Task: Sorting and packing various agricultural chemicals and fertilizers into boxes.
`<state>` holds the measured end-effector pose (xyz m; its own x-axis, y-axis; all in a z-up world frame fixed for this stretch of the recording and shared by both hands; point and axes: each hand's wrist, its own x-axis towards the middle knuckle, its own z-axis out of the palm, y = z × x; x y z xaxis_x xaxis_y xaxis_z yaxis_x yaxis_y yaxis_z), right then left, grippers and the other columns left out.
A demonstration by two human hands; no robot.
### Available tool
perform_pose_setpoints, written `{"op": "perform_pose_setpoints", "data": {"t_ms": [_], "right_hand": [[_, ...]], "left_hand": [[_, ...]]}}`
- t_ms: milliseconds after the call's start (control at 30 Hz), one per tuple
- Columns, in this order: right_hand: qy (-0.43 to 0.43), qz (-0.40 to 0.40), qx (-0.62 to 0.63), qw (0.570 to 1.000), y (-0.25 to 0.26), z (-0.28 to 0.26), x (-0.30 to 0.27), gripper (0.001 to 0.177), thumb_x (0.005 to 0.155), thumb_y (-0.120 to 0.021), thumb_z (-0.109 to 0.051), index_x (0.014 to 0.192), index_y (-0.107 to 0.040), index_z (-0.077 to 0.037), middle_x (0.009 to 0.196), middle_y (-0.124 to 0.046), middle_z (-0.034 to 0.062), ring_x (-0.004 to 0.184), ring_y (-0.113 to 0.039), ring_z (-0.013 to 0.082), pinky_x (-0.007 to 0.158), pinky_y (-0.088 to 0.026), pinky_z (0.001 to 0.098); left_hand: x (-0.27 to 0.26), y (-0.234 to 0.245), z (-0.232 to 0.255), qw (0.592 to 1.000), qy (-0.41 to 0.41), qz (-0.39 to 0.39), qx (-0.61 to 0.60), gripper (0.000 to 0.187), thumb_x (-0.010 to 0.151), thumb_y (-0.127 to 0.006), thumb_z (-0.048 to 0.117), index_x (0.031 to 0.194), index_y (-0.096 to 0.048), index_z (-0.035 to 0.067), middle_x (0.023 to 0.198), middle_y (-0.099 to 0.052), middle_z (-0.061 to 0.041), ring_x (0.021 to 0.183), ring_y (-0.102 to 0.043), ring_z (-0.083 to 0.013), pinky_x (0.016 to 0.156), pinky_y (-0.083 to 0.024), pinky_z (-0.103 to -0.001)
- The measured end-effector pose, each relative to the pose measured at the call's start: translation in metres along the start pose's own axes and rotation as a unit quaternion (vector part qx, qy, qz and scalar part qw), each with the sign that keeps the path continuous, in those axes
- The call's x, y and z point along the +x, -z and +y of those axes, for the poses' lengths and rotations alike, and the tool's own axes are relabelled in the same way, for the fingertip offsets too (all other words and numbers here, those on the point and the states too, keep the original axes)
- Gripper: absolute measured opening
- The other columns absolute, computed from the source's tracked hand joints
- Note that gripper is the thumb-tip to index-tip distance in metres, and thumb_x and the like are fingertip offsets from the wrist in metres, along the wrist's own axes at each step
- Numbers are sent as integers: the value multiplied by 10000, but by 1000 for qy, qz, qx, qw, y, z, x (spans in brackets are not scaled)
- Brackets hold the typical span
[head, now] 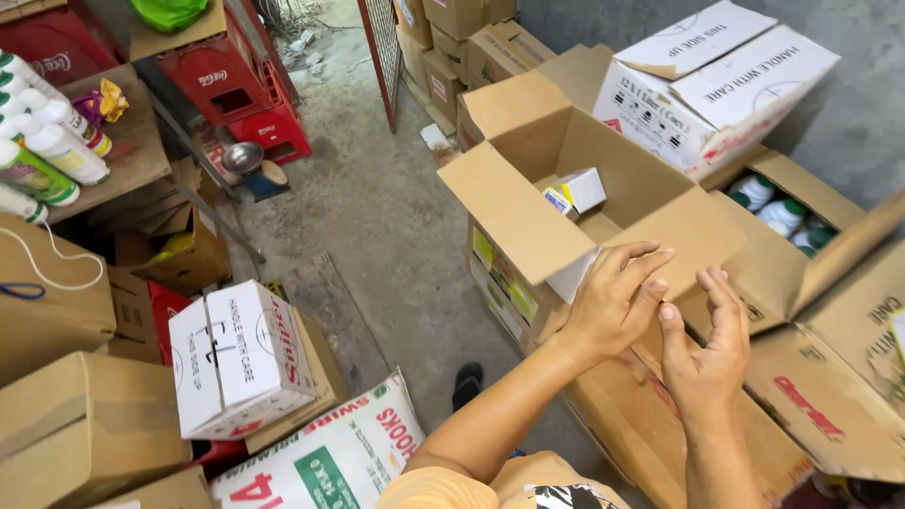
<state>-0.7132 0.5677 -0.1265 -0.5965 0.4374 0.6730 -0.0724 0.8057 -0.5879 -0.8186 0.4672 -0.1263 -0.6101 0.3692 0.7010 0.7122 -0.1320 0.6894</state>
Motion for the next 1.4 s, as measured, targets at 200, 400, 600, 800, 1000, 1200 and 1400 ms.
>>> {"op": "perform_pose_setpoints", "data": {"t_ms": [200, 400, 600, 800, 1000, 1200, 1400], "right_hand": [[-37, -1, 6, 999, -83, 4, 70, 473, 1009, -724, -117, 1441, -566, -8, 1532, -546, 216, 1447, -528, 337, 1175, -458, 427], [-45, 36, 25, 998, -156, 5, 124, 482, 1031, -720, -138, 1466, -559, -5, 1534, -538, 221, 1469, -521, 343, 1199, -446, 427], [-43, 27, -24, 998, -189, 39, 146, 487, 1003, -744, -127, 1435, -561, 2, 1493, -572, 227, 1434, -541, 361, 1208, -427, 438], [-132, 15, 45, 990, -198, 93, 168, 494, 1025, -728, -158, 1463, -544, -24, 1547, -522, 197, 1451, -507, 323, 1198, -429, 438], [-276, -9, 207, 939, -224, 176, 167, 500, 1050, -681, -231, 1480, -497, -51, 1550, -512, 172, 1468, -473, 299, 1204, -427, 450], [-496, -85, 263, 823, -249, 189, 188, 657, 961, -611, -430, 1504, -440, -100, 1567, -458, 168, 1465, -440, 311, 1069, -477, 451], [-641, -110, 168, 741, -327, 239, 162, 913, 903, -646, -511, 1608, -226, -111, 1618, -364, 205, 1449, -417, 384, 1067, -462, 528]], "left_hand": [[68, 36, -79, 1000, -7, -10, 9, 351, 1065, -589, 264, 1367, -644, 93, 1372, -629, -158, 1270, -607, -344, 1118, -486, -437], [121, 62, -148, 999, -3, -34, 10, 355, 1057, -591, 250, 1368, -636, 85, 1368, -623, -163, 1281, -597, -341, 1114, -487, -435], [139, 57, -193, 998, 29, -45, -13, 336, 1057, -585, 244, 1350, -642, 91, 1337, -623, -155, 1245, -613, -327, 1089, -505, -422], [152, 41, -236, 997, 63, -45, 18, 322, 1103, -535, 273, 1319, -656, 68, 1331, -639, -165, 1299, -588, -353, 1111, -486, -420], [169, 30, -276, 989, 125, -80, 7, 385, 1104, -486, 310, 1337, -658, 55, 1308, -652, -175, 1243, -636, -337, 1080, -497, -398], [172, -9, -392, 965, 234, -121, 3, 491, 1085, -462, 410, 1336, -660, 38, 1318, -634, -223, 1261, -614, -368, 1088, -475, -424], [183, -37, -488, 841, 282, -436, 154, 532, 1015, -533, 406, 1402, -579, 45, 1367, -599, -255, 1277, -565, -420, 1075, -446, -459]]}}
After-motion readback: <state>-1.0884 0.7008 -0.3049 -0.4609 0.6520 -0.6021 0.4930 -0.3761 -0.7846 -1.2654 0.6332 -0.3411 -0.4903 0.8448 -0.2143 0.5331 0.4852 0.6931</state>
